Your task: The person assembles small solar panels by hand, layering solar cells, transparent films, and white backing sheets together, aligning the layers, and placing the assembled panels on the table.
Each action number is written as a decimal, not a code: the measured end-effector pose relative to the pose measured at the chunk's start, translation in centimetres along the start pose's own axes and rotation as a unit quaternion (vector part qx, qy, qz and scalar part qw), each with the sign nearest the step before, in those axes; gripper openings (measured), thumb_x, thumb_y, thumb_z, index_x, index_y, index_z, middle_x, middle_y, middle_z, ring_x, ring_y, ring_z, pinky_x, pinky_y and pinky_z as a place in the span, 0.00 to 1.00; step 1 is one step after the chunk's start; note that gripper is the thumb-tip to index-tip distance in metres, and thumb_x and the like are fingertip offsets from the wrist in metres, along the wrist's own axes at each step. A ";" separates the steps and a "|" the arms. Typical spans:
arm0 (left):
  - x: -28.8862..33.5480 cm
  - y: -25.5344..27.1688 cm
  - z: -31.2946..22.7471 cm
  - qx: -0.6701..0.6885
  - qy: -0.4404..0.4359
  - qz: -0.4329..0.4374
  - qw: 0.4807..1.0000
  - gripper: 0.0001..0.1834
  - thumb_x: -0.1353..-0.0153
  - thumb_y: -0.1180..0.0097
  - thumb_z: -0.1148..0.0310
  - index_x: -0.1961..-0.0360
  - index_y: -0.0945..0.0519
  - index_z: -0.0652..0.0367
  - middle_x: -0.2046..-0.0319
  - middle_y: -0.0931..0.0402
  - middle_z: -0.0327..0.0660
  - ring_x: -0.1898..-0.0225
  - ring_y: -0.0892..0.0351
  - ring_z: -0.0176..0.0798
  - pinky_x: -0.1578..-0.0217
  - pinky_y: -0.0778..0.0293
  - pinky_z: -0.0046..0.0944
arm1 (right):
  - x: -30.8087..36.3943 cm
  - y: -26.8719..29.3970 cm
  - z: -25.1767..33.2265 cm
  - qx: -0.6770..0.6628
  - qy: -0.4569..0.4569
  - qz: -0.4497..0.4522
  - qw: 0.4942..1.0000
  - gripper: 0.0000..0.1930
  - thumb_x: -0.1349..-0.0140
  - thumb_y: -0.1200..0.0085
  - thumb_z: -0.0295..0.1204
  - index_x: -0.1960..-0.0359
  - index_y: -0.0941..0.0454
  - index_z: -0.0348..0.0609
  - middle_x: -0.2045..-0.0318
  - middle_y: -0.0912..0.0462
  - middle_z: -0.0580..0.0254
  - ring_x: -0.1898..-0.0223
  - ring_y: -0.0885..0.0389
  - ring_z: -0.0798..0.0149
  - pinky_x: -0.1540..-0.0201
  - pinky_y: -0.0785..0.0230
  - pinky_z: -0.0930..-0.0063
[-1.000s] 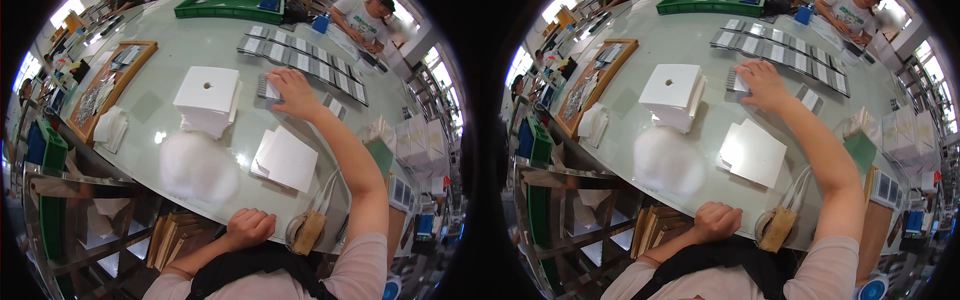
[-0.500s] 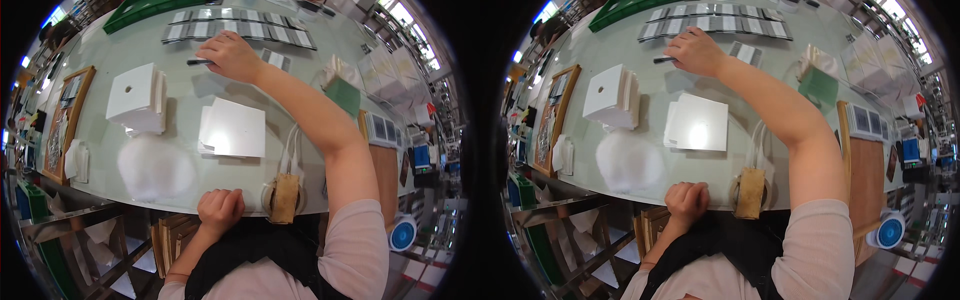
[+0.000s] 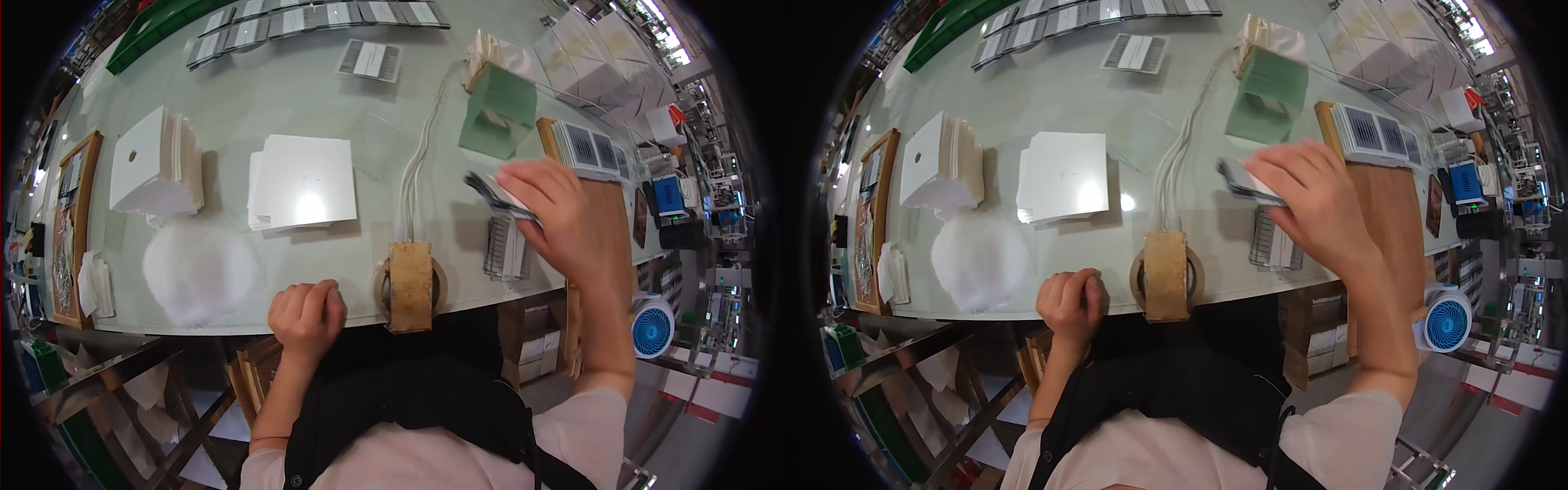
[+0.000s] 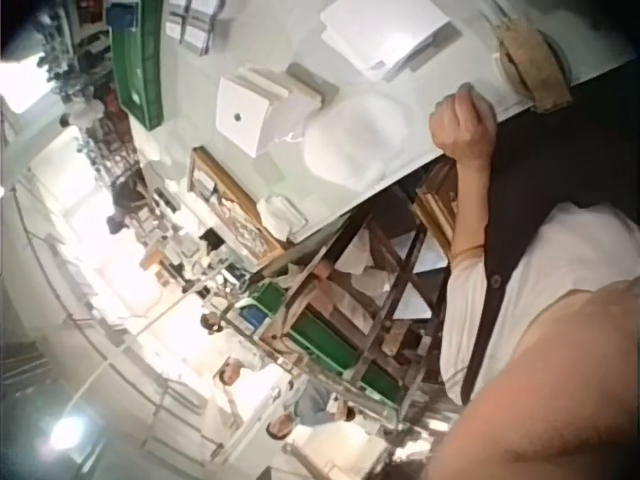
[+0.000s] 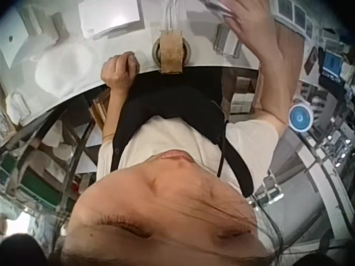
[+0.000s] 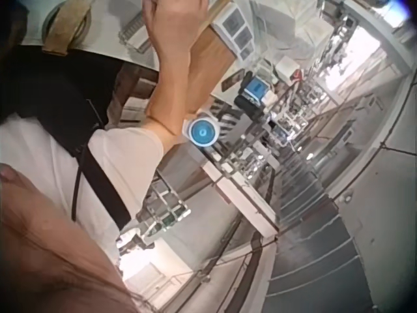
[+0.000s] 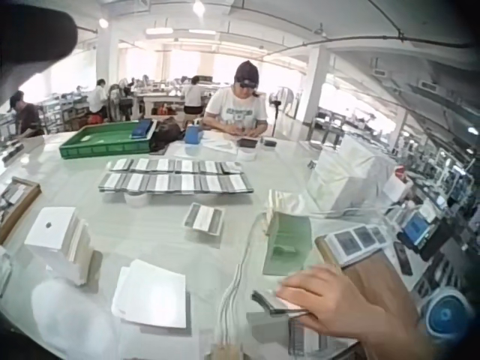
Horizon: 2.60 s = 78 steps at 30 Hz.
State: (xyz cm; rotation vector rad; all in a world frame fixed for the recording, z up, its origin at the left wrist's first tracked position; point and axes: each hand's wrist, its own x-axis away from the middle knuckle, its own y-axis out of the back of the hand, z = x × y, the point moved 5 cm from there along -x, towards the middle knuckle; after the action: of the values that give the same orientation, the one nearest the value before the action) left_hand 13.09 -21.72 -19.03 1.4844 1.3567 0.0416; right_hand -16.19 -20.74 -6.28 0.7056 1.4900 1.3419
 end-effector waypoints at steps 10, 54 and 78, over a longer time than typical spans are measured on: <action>-0.7 -0.7 -0.8 -0.009 0.016 0.011 1.000 0.02 0.49 0.43 0.76 0.73 0.21 0.59 0.81 0.28 0.41 0.80 0.29 0.45 0.77 0.34 0.41 | 10.3 -4.1 -1.2 0.102 -0.113 0.029 0.988 0.31 0.60 0.38 0.19 0.48 0.26 0.46 0.47 0.25 0.62 0.44 0.28 0.57 0.37 0.43 0.55; -0.6 -0.2 0.0 0.005 0.026 0.025 0.999 0.07 0.56 0.40 0.76 0.72 0.20 0.55 0.83 0.30 0.38 0.81 0.30 0.42 0.77 0.34 0.39 | 4.1 -9.6 -19.0 -0.583 -0.341 -0.230 0.701 0.10 0.28 0.59 0.38 0.60 0.31 0.47 0.66 0.26 0.65 0.67 0.22 0.68 0.66 0.25 0.74; 0.2 4.2 4.9 -0.104 0.193 0.090 0.972 0.06 0.46 0.41 0.76 0.68 0.25 0.61 0.70 0.28 0.44 0.68 0.27 0.50 0.67 0.31 0.44 | 5.5 -11.1 5.4 -0.532 -0.342 -0.012 0.774 0.13 0.37 0.47 0.23 0.52 0.32 0.37 0.74 0.34 0.72 0.75 0.36 0.79 0.72 0.41 0.85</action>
State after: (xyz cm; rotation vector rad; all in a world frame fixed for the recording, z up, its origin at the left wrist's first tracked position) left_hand 19.17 -23.80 -18.35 1.4616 1.4644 0.5990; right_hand -11.22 -16.15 -17.96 0.3213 0.0394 1.4176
